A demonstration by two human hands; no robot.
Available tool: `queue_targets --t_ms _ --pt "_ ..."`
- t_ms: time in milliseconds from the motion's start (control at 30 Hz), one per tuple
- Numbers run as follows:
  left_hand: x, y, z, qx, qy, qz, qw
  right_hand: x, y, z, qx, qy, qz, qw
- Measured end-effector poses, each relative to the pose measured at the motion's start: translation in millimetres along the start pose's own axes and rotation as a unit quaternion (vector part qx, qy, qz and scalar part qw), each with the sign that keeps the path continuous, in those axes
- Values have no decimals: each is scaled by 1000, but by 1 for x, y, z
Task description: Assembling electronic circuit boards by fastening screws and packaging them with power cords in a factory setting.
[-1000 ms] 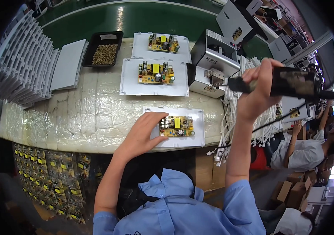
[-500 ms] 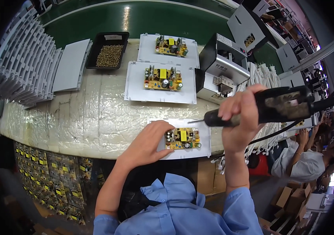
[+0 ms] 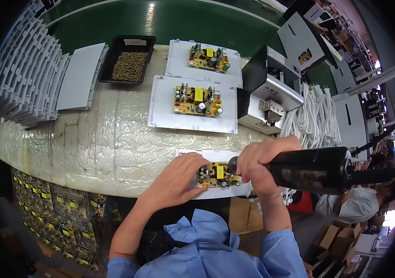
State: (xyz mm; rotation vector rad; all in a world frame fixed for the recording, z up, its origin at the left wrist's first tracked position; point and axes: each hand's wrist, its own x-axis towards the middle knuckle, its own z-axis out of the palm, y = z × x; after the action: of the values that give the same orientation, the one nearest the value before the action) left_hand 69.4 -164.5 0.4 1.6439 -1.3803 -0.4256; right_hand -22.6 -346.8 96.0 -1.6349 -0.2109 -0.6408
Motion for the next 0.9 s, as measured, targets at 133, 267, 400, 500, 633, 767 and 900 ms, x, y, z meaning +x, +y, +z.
queue_targets --t_ms 133,267,400,500,633,767,900 --pt "6 1 -1 -7 -7 7 1000 8 -1 -13 -4 -88 16 996" --pt "7 2 2 17 3 11 1000 3 -8 -2 -15 13 131 991" --pt "-2 5 -1 24 7 -1 1000 15 -25 18 -26 154 76 985" --pt "4 7 5 40 9 -24 999 31 -32 3 -12 274 85 958" --pt "1 6 9 33 8 -42 999 41 12 -35 -134 310 69 939" --pt "1 6 9 26 12 -45 999 37 9 -61 -256 293 137 911" --pt "-2 3 9 48 12 -41 998 10 -3 -66 -489 257 -119 825"
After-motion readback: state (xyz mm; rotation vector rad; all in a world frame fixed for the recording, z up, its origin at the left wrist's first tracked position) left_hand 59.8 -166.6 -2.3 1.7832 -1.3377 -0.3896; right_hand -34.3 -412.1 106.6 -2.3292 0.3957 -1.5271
